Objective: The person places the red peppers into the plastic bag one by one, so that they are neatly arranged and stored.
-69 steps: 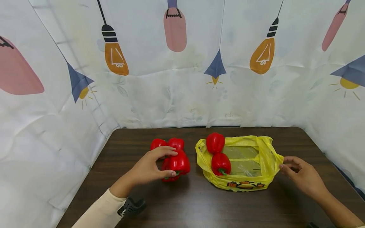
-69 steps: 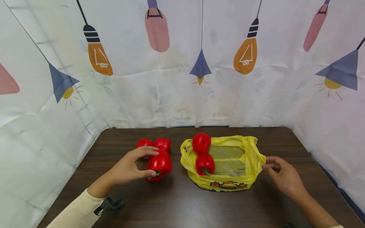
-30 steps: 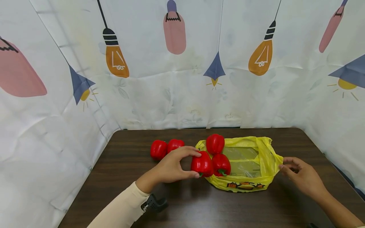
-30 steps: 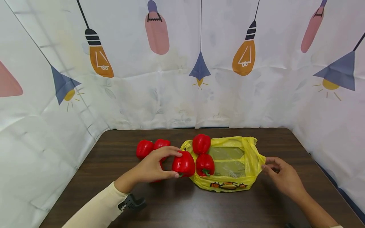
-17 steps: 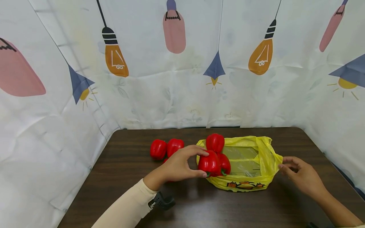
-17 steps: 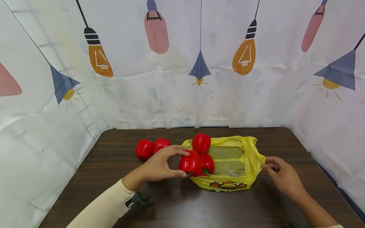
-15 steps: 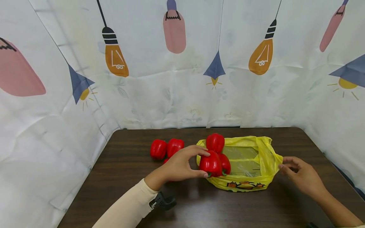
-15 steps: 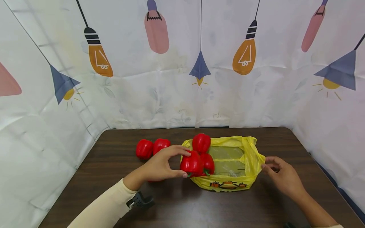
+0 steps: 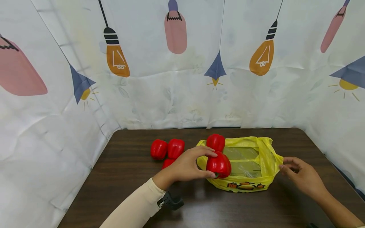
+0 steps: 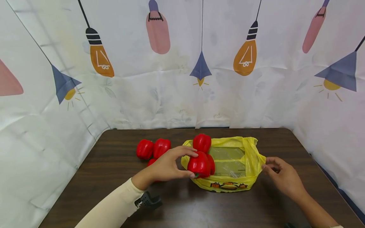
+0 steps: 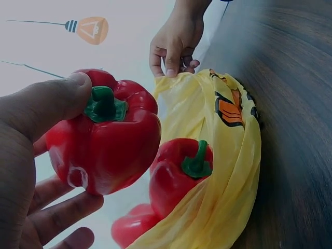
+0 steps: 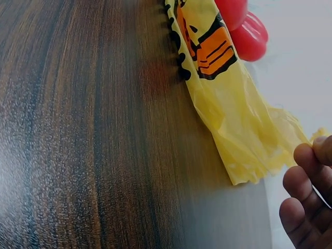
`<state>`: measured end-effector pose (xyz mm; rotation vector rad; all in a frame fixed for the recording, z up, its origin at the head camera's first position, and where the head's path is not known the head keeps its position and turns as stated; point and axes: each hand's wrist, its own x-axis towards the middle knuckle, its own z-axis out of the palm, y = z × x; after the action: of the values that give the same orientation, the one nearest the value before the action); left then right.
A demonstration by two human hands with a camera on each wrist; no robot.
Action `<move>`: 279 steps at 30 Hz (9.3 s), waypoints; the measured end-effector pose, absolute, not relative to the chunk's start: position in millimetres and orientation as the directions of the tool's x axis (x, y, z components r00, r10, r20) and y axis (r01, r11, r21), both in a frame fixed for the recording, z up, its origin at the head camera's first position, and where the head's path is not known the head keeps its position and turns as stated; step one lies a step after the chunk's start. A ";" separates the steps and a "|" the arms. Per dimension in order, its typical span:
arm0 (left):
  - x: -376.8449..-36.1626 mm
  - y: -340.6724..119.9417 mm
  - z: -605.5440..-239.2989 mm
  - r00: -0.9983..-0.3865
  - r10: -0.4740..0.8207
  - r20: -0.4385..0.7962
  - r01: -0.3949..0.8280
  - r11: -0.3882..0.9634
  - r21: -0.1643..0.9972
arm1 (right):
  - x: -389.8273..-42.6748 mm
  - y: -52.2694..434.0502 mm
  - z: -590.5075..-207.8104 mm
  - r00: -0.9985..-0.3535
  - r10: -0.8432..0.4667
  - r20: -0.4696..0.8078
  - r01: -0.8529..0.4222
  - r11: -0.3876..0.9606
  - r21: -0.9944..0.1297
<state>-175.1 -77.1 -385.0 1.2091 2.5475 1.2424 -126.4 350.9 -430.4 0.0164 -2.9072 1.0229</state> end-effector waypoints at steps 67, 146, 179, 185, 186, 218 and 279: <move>-191.8 -7.7 -393.0 -0.682 0.691 0.241 0.602 0.342 0.722 | -127.2 348.0 -432.2 -0.996 0.013 0.086 -0.044 0.774 -0.632; -191.4 5.6 -403.1 -0.560 0.793 0.242 0.810 0.461 0.363 | -127.6 350.4 -434.8 -0.995 0.007 0.096 -0.054 0.786 -0.616; -185.9 -79.1 -386.0 -0.641 0.715 0.279 0.713 0.419 0.562 | -128.7 349.7 -434.6 -0.997 -0.004 0.077 -0.051 0.789 -0.612; -186.7 -94.6 -386.5 -0.661 0.696 0.281 0.698 0.434 0.569 | -129.6 349.5 -433.9 -0.997 -0.002 0.074 -0.047 0.790 -0.612; -186.8 -96.7 -386.4 -0.662 0.694 0.284 0.698 0.431 0.572 | -129.6 349.6 -433.7 -0.997 -0.002 0.072 -0.046 0.789 -0.613; -188.9 -201.4 -398.7 -0.875 0.417 0.244 0.461 0.572 0.678 | -126.1 347.8 -434.0 -0.995 0.016 0.095 -0.047 0.779 -0.625; -226.1 -263.8 -438.9 -0.909 0.359 0.212 0.405 0.636 0.657 | -125.9 348.5 -434.2 -0.996 0.013 0.090 -0.046 0.783 -0.621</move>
<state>-226.1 -263.8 -438.9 0.6768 2.8967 1.1887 -125.9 348.5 -434.2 0.0272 -2.8813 1.0070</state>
